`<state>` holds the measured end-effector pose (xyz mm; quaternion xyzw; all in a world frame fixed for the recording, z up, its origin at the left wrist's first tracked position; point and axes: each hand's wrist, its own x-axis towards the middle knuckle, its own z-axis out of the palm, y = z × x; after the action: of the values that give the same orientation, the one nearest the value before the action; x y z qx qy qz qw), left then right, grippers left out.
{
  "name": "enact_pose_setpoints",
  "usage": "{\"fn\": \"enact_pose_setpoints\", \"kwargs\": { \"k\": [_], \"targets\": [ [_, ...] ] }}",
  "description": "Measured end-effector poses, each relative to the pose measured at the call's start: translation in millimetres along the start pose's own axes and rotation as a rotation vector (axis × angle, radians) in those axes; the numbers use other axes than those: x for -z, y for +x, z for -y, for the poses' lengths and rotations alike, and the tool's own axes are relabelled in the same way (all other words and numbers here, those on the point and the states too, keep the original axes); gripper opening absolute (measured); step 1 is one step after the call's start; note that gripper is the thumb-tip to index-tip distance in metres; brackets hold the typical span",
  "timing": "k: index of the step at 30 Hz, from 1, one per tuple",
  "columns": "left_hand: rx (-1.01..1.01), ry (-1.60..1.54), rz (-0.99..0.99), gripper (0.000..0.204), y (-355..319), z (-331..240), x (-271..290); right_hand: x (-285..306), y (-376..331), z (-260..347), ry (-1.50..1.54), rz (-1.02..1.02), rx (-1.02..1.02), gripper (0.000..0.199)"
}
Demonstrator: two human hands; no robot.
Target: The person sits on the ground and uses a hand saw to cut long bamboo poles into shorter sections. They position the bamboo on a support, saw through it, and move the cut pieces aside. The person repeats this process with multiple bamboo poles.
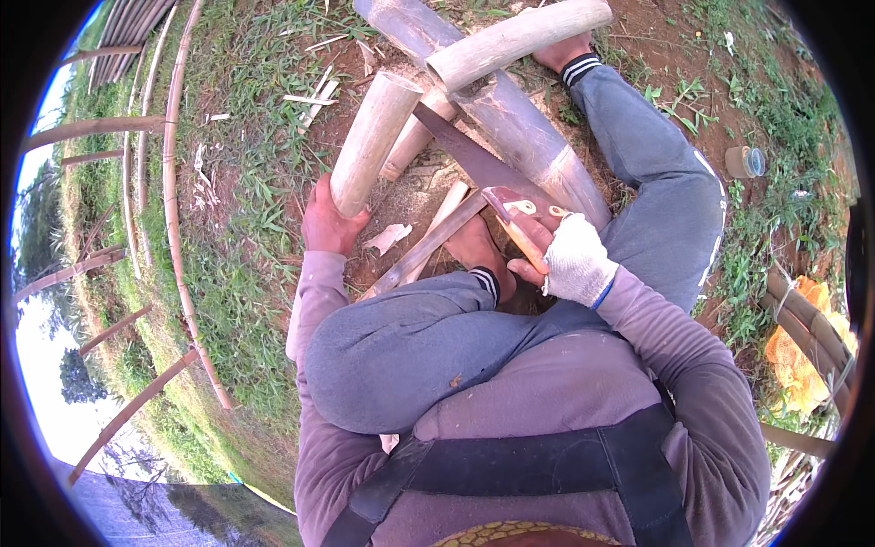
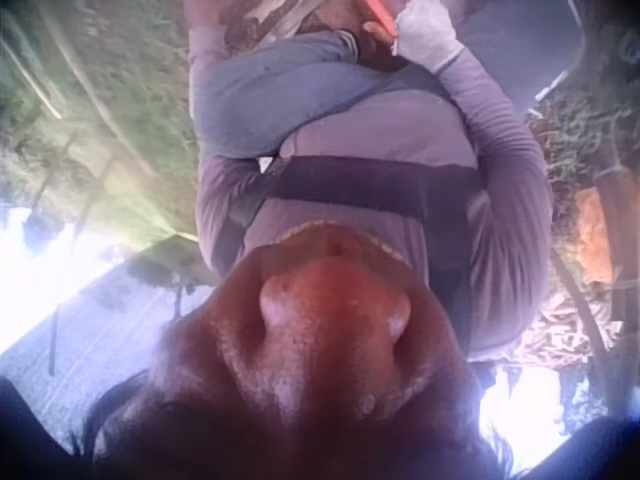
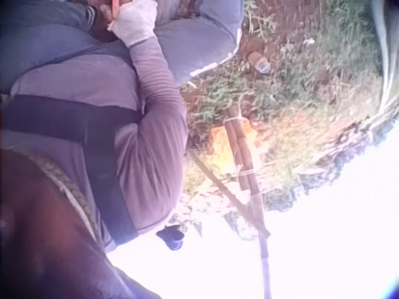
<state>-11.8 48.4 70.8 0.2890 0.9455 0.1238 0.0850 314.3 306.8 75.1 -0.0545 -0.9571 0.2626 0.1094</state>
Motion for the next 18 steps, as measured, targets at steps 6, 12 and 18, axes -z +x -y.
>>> {"fn": "enact_pose_setpoints", "kwargs": {
  "k": [6,12,18],
  "targets": [
    [-0.271,0.184,0.150,0.086,-5,-80,61,45,30,38,0.083,-0.045,0.187,0.077],
    [-0.779,0.359,0.238,0.073,-9,-216,134,78,74,45,-0.404,-0.313,0.065,0.083],
    [-1.153,0.497,0.295,0.068,-69,-378,139,200,-62,34,-0.340,-0.194,-0.294,0.052]
  ]
}}
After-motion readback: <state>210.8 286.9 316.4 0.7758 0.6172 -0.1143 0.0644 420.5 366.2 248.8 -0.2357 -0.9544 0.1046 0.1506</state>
